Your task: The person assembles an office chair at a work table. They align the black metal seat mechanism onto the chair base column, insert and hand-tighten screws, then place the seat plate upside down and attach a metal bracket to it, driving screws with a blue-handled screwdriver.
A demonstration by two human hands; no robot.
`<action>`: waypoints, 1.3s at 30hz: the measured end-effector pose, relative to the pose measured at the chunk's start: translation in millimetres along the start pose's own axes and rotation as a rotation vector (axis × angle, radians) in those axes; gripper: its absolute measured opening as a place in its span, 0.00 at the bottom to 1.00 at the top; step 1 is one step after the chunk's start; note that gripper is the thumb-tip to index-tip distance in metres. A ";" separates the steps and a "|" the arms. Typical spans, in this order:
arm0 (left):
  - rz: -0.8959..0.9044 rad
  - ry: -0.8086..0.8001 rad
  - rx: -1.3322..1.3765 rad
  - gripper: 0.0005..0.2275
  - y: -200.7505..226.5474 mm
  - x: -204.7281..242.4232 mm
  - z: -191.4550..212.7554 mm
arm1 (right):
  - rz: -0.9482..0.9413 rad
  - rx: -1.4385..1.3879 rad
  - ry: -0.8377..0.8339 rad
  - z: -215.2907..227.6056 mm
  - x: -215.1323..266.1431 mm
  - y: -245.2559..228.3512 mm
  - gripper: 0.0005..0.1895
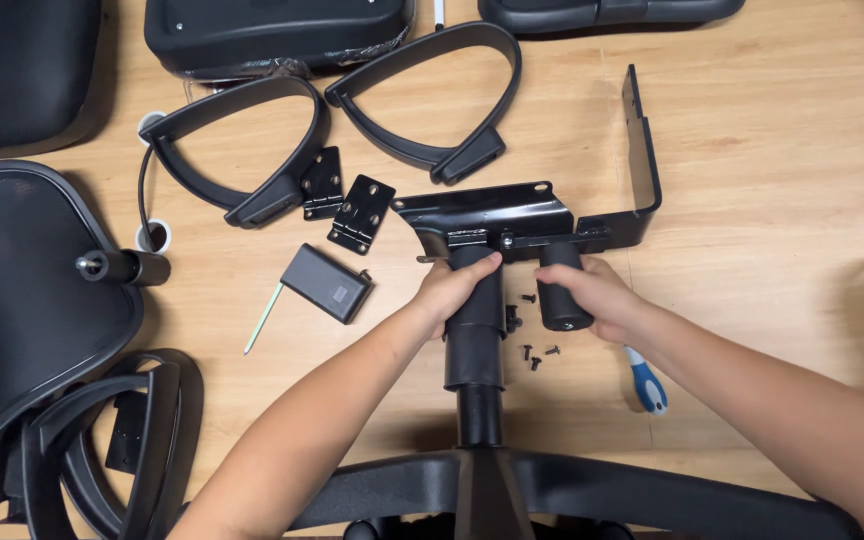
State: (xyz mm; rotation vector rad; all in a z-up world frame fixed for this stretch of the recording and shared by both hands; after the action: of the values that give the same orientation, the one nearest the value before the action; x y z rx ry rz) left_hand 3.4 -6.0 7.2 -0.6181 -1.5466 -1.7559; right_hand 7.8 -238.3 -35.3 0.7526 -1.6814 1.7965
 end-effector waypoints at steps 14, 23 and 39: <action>-1.254 0.433 -1.031 0.34 76.3 7.1 -6.4 | -0.196 0.040 0.082 -14.3 21.1 -32.8 0.20; -1.066 0.162 -1.120 0.32 100.5 -4.7 -31.6 | -0.238 -0.330 -0.153 0.5 -13.7 9.0 0.18; -1.024 0.325 -1.027 0.25 115.6 14.4 -40.7 | -0.160 -0.039 0.079 -18.3 28.1 -32.6 0.11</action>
State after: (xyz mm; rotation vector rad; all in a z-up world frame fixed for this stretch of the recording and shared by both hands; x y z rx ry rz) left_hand 86.7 -52.8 85.3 0.1258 -0.6039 -3.2429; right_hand 11.8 -217.5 6.5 0.7660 -1.5554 1.6575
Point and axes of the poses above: each hand's wrist, its own x-axis away from the middle knuckle, its own z-axis out of the back of the hand, y = z × x, the point moved 2 cm from there along -x, towards the middle knuckle, and after that the axes turned 14 degrees about y, right-handed, at the moved point
